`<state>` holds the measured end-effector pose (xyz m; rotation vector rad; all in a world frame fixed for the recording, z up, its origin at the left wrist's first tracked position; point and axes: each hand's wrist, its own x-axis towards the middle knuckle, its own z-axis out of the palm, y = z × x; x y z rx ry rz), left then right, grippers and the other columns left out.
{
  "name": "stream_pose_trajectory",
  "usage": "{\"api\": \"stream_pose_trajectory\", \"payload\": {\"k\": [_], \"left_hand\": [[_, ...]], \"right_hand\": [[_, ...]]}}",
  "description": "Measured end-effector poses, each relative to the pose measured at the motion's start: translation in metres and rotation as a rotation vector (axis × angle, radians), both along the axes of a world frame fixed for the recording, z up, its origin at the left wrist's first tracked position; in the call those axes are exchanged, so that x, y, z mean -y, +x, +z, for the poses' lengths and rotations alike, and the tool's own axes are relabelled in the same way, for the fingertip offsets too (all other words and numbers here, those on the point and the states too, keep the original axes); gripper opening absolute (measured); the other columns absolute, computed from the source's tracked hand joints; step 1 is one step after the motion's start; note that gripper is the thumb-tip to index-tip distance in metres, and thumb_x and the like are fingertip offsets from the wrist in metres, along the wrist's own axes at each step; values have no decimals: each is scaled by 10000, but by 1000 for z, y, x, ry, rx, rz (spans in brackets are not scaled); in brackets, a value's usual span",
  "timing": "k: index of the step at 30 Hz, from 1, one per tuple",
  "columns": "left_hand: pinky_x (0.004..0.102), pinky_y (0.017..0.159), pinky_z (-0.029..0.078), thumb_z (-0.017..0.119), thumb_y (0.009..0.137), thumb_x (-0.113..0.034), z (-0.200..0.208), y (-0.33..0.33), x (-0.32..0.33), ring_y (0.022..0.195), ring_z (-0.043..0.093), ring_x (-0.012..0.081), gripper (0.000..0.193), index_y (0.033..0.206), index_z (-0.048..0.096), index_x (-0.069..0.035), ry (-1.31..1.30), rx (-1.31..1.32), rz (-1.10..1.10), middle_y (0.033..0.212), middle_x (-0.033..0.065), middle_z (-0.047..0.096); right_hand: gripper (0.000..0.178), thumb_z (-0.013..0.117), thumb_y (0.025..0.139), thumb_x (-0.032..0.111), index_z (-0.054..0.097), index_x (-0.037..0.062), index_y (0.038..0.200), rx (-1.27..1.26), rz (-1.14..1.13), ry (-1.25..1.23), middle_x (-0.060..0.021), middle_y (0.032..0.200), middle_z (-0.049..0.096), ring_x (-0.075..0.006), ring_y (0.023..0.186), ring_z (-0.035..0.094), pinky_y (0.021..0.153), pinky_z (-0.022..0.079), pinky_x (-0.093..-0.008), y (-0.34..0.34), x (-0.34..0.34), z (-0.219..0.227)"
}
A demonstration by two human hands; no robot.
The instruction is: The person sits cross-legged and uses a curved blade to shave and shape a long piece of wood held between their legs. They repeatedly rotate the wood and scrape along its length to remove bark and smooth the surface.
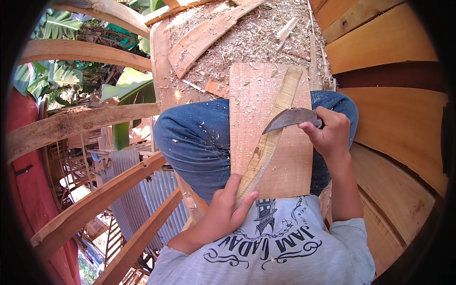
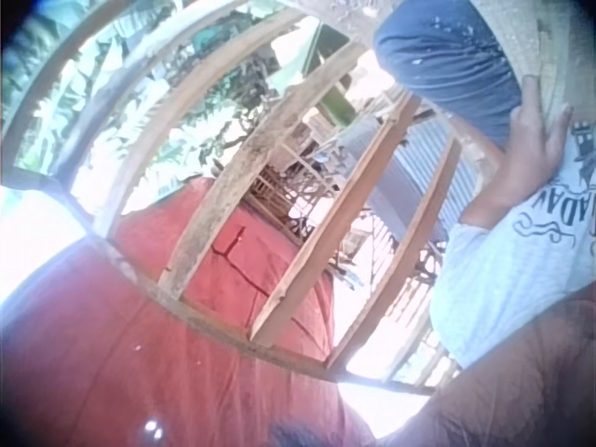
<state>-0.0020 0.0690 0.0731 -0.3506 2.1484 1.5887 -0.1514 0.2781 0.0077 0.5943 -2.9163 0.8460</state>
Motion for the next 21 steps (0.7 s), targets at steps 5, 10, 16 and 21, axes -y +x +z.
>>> {"api": "stream_pose_trajectory", "payload": {"k": [5, 10, 16, 21], "left_hand": [[357, 587, 477, 576, 893, -106, -4, 4, -1, 717, 661, 363, 307, 1106, 425, 56, -11, -25, 32, 777, 256, 611], [368, 635, 484, 577, 890, -107, -3, 5, 5, 771, 665, 342, 307, 1105, 429, 56, -8, 47, 39, 826, 256, 615], [276, 594, 450, 572, 891, -99, -8, 0, 0, 688, 588, 140, 259, 1078, 446, 30, -3, -10, 62, 767, 103, 598], [361, 599, 481, 575, 894, -112, -3, 2, -3, 753, 662, 357, 272, 1063, 436, 50, -13, 24, 10, 801, 259, 600]], "right_hand": [[664, 642, 732, 629, 495, 10, 543, 10, -167, 67, -142, 465, 453, -304, 464, 523, 437, 393, -356, -24, -10, -9], [648, 646, 741, 613, 524, 2, 562, 124, -265, -17, -158, 481, 475, -322, 477, 533, 440, 399, -365, -24, -10, 3], [583, 688, 678, 614, 551, 60, 557, 132, 144, -6, -111, 494, 519, -267, 444, 550, 421, 407, -327, 27, 15, 18], [643, 634, 716, 652, 572, 25, 586, 76, 18, 4, -129, 510, 533, -302, 485, 566, 467, 433, -374, 1, 13, 2]]}}
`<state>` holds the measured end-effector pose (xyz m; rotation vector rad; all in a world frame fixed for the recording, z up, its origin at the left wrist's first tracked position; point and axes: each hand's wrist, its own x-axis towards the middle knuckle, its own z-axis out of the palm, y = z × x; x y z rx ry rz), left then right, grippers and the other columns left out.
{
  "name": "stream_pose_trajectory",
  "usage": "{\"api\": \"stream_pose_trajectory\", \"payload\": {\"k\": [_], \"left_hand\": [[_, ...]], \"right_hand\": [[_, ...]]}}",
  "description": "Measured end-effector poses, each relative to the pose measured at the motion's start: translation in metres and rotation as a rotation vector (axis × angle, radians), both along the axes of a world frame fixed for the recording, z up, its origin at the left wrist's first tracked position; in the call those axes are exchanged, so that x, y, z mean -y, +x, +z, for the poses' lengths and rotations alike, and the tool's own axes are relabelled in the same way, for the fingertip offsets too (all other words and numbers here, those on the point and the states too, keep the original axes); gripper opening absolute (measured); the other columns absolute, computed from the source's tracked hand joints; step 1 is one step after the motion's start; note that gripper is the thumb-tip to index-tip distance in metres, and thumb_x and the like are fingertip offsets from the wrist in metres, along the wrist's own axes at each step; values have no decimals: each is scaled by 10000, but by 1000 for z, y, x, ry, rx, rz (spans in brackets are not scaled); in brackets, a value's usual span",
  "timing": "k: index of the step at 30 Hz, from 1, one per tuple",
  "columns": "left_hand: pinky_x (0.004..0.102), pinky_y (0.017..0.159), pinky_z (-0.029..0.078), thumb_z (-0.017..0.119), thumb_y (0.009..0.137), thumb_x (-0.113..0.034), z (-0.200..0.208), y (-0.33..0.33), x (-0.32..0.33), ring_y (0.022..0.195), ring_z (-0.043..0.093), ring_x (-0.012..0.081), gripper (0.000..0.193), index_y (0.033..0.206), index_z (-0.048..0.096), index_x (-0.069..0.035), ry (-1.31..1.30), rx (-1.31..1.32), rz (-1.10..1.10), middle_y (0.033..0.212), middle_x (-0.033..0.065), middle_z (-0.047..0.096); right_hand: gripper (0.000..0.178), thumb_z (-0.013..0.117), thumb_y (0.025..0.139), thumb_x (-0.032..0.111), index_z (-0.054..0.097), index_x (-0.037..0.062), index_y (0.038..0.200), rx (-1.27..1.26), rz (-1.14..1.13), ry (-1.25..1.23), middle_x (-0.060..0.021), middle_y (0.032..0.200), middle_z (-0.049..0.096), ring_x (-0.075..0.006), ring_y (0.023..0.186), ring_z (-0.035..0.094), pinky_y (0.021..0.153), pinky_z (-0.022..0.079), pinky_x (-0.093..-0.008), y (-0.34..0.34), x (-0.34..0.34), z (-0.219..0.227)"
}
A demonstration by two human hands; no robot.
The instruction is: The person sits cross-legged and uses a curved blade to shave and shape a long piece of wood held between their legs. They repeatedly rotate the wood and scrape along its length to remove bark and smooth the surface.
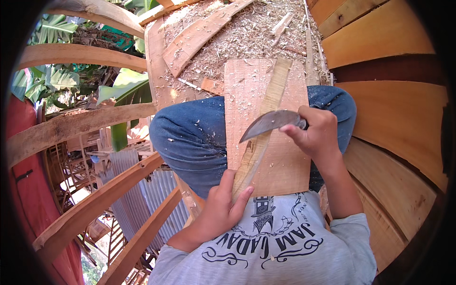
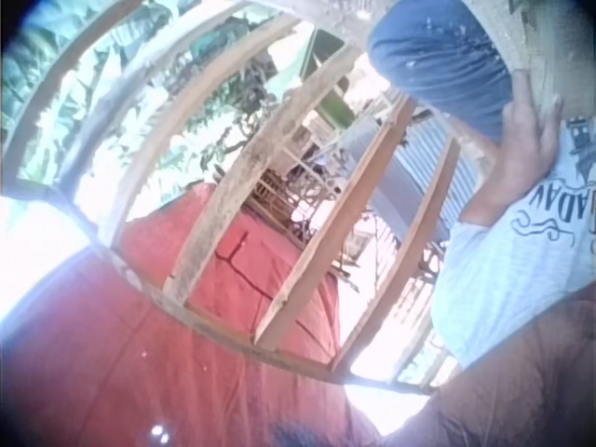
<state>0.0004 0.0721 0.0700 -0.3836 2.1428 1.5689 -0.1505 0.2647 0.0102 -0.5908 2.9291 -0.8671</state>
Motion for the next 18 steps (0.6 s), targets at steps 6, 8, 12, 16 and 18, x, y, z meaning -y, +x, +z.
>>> {"api": "stream_pose_trajectory", "payload": {"k": [6, 8, 12, 16, 18], "left_hand": [[324, 614, 469, 586, 889, -112, 5, 7, 5, 709, 639, 238, 261, 1058, 444, 27, 44, -33, -1, 778, 188, 603], [321, 650, 471, 594, 886, -118, 1, 4, 12, 749, 646, 213, 252, 1042, 451, 18, 70, 89, 165, 799, 188, 619], [298, 669, 469, 579, 884, -100, -7, -1, 12, 772, 636, 190, 235, 1043, 453, 18, 144, 121, 211, 812, 144, 630], [303, 642, 468, 568, 886, -87, -2, -4, 8, 746, 644, 209, 225, 1043, 450, 22, 90, 55, 157, 797, 166, 620], [312, 629, 469, 559, 888, -79, -5, -8, 7, 733, 653, 233, 219, 1045, 447, 25, 27, 89, 133, 792, 183, 615]], "right_hand": [[700, 512, 866, 608, 467, -37, 597, 21, -514, -182, -73, 481, 351, -175, 469, 352, 464, 321, -341, -89, -82, -12], [679, 532, 870, 584, 432, -28, 595, 30, -466, -301, -42, 503, 303, -138, 505, 291, 455, 284, -324, -61, -69, 5], [616, 637, 779, 571, 481, 20, 553, 40, -73, -177, -98, 462, 437, -260, 433, 464, 436, 372, -349, 9, -14, 17], [611, 678, 684, 612, 490, 54, 522, 52, 136, -93, -94, 475, 487, -278, 456, 555, 425, 422, -357, 26, 9, 8], [624, 679, 661, 632, 486, 57, 516, -6, 146, -91, -96, 476, 487, -272, 450, 551, 421, 421, -352, 19, 11, -11]]}}
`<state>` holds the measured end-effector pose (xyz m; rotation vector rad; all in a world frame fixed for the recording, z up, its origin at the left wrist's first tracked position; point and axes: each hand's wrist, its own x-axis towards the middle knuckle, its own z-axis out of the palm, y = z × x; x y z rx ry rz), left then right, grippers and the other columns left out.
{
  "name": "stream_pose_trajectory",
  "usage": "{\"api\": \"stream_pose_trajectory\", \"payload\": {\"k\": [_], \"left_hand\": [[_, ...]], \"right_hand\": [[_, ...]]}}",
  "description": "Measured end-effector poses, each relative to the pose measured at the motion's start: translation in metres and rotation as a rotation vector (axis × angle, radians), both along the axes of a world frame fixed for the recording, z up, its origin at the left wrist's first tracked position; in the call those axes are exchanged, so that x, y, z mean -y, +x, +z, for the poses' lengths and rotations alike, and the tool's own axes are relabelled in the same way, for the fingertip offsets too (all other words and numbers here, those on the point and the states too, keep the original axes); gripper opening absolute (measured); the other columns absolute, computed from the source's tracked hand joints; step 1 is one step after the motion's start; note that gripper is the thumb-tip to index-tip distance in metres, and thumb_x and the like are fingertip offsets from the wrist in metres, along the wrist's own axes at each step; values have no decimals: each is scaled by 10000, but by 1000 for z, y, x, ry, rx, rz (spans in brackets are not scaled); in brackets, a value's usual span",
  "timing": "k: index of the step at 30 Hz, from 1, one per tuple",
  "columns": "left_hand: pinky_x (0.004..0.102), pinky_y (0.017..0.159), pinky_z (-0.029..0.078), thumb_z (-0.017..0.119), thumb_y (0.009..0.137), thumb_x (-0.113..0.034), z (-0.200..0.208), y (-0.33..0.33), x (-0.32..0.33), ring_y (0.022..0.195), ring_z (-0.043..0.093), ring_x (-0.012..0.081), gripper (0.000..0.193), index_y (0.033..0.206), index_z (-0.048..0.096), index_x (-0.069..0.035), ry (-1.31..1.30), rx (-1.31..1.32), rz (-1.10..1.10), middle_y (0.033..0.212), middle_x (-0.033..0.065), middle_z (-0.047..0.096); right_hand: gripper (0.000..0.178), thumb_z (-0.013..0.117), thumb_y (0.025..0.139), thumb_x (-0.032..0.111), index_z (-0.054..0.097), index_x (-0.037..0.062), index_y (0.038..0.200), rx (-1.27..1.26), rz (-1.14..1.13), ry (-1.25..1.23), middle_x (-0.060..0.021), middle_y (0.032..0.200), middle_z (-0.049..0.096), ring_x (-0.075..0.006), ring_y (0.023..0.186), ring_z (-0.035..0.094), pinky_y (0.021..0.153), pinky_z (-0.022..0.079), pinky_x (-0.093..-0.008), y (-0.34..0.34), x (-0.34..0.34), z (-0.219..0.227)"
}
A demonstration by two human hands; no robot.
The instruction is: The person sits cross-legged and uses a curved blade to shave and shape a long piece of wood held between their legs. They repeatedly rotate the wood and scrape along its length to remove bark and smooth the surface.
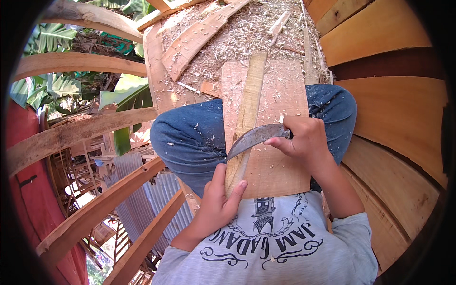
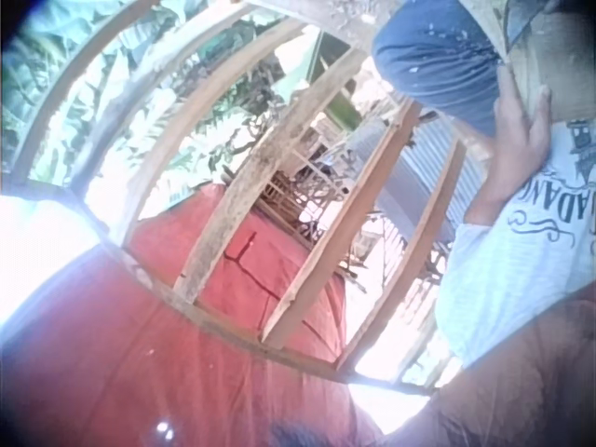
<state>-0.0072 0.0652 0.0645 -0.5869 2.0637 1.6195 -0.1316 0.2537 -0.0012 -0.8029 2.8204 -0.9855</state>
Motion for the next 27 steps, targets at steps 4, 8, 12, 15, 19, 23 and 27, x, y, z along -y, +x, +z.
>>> {"api": "stream_pose_trajectory", "payload": {"k": [4, 8, 12, 15, 19, 23, 27], "left_hand": [[329, 620, 471, 549, 892, -77, 2, 0, -3, 723, 659, 296, 218, 1049, 440, 28, -55, -69, -6, 790, 209, 608], [256, 531, 411, 554, 900, -102, -2, 6, -6, 596, 551, 141, 203, 1028, 444, 11, -64, -152, -30, 676, 75, 555], [217, 495, 383, 560, 900, -107, -3, 8, -4, 548, 500, 45, 199, 1033, 453, -4, 12, -134, -3, 623, -1, 532], [319, 660, 471, 561, 891, -91, -2, 8, 0, 775, 651, 246, 242, 1073, 447, 21, 12, -44, -2, 818, 203, 608], [309, 658, 468, 563, 893, -94, -2, 3, 7, 781, 645, 213, 238, 1066, 447, 22, 62, -3, 96, 827, 193, 616], [311, 652, 469, 559, 896, -93, -1, 1, 1, 785, 656, 235, 230, 1057, 443, 24, 42, -62, 49, 822, 195, 620], [316, 646, 468, 559, 899, -100, 2, -4, -2, 793, 663, 258, 237, 1056, 436, 29, 19, -54, 18, 826, 206, 619]], "right_hand": [[656, 678, 618, 673, 471, 60, 508, -103, -9, 28, -102, 474, 486, -275, 448, 553, 416, 419, -350, -20, 2, -8], [719, 602, 682, 722, 451, 39, 513, -94, -310, 58, -121, 465, 478, -299, 431, 529, 415, 404, -373, -57, -5, -22], [722, 580, 734, 699, 510, 6, 543, 4, -344, 18, -145, 457, 462, -310, 437, 492, 434, 379, -363, -71, -19, -11], [683, 619, 735, 655, 506, 11, 541, 76, -348, 19, -145, 467, 467, -307, 443, 499, 434, 380, -358, -57, -16, -1], [633, 669, 703, 624, 510, 32, 545, 46, -123, -3, -128, 486, 491, -287, 427, 502, 423, 391, -354, -10, 0, 10], [653, 660, 669, 666, 483, 54, 529, -47, -45, -12, -102, 477, 493, -260, 411, 510, 408, 391, -350, -6, 5, 3], [709, 628, 654, 720, 453, 49, 510, -160, -96, 80, -96, 457, 470, -258, 404, 505, 407, 391, -353, -40, -5, -2]]}}
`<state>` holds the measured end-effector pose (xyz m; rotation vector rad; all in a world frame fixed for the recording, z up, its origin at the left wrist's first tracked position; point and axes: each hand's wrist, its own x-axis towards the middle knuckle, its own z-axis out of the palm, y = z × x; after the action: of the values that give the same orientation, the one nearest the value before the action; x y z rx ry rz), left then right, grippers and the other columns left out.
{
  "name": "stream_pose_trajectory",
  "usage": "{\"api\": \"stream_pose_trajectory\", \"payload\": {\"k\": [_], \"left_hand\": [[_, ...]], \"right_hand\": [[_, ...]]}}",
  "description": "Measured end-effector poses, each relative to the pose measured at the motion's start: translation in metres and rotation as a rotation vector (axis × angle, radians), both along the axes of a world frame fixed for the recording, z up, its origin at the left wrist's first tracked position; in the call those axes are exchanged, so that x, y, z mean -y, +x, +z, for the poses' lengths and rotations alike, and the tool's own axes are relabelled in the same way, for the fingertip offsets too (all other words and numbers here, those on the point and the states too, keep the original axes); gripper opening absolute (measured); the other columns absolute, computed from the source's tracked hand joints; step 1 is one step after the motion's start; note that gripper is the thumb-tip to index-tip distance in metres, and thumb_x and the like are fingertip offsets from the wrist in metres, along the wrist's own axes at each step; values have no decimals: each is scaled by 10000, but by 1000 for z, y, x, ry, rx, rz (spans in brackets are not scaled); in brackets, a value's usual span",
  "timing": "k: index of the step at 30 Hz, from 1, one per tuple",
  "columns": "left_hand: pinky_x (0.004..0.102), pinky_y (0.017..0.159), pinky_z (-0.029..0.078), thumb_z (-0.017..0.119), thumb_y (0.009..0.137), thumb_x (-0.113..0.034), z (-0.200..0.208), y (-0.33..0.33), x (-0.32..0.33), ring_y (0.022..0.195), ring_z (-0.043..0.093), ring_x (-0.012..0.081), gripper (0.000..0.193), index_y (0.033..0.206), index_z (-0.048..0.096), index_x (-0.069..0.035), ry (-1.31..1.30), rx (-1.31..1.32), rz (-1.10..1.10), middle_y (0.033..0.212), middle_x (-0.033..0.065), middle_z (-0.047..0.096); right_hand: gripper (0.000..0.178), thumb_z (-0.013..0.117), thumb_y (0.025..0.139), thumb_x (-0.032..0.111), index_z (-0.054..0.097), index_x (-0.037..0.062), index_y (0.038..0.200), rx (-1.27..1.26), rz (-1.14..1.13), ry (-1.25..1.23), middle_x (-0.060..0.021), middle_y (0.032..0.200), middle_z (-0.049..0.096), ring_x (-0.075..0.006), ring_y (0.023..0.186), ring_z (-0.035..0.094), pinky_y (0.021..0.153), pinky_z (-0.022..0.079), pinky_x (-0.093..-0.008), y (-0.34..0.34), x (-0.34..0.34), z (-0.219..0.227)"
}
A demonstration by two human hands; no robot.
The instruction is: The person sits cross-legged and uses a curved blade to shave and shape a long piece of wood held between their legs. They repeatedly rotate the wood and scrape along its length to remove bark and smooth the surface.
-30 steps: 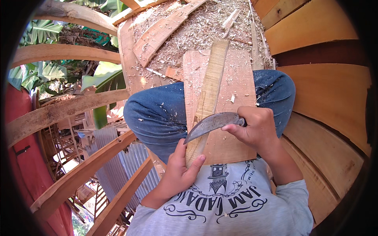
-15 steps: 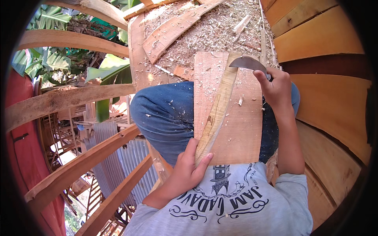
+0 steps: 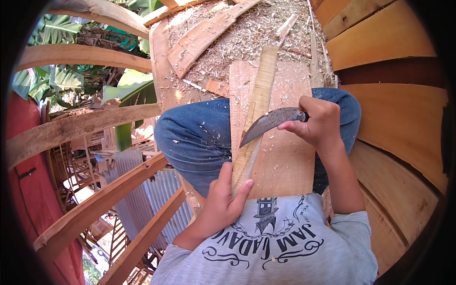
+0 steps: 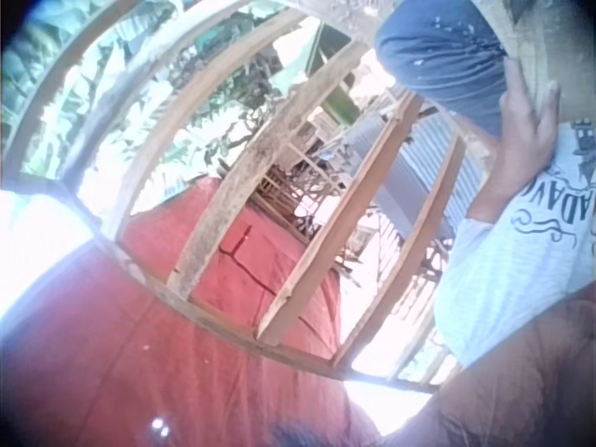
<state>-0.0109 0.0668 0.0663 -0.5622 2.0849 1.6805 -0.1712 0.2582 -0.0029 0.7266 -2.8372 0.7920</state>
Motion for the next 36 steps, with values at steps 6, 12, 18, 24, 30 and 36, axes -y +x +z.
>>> {"api": "stream_pose_trajectory", "payload": {"k": [6, 12, 18, 24, 30, 36], "left_hand": [[204, 475, 361, 541, 911, -106, -7, 6, -5, 531, 459, 22, 230, 1087, 451, 10, 39, -78, -60, 681, 4, 538], [302, 703, 462, 573, 890, -103, -9, 8, 2, 836, 622, 180, 287, 1102, 431, 29, 100, 55, 3, 881, 204, 615], [281, 665, 446, 578, 891, -108, -11, 2, 2, 788, 584, 127, 265, 1084, 446, 16, 142, 2, 40, 861, 171, 606], [195, 488, 364, 573, 902, -125, -3, 13, -11, 513, 455, 41, 299, 1132, 437, 12, 165, -238, -325, 747, 50, 543], [179, 441, 338, 558, 916, -114, -3, 5, 14, 493, 417, 12, 297, 1160, 437, 6, 435, 117, 216, 681, -26, 499], [177, 418, 323, 538, 924, -94, -2, -1, 7, 479, 386, 12, 344, 1226, 400, -3, 498, 126, 254, 662, -33, 465]], "right_hand": [[746, 582, 705, 727, 476, 12, 522, 77, -252, -62, -134, 451, 447, -307, 427, 509, 423, 390, -361, -41, -22, -13], [676, 638, 695, 676, 538, 25, 543, 167, -190, -104, -134, 472, 490, -308, 444, 536, 421, 401, -361, -7, -4, 7], [646, 667, 664, 666, 545, 43, 544, 120, 117, -34, -118, 478, 511, -284, 438, 558, 420, 431, -354, 20, 7, 11], [769, 455, 835, 687, 598, -46, 649, 288, -617, 43, -216, 560, 550, -369, 618, 605, 605, 467, -404, -91, -68, -18], [687, 494, 883, 594, 510, -47, 637, 263, -502, -237, -42, 512, 343, -137, 526, 346, 492, 334, -329, -39, -82, -1], [630, 663, 716, 619, 502, 35, 544, 234, 7, -165, -132, 503, 517, -298, 453, 549, 432, 414, -350, 46, -6, 22]]}}
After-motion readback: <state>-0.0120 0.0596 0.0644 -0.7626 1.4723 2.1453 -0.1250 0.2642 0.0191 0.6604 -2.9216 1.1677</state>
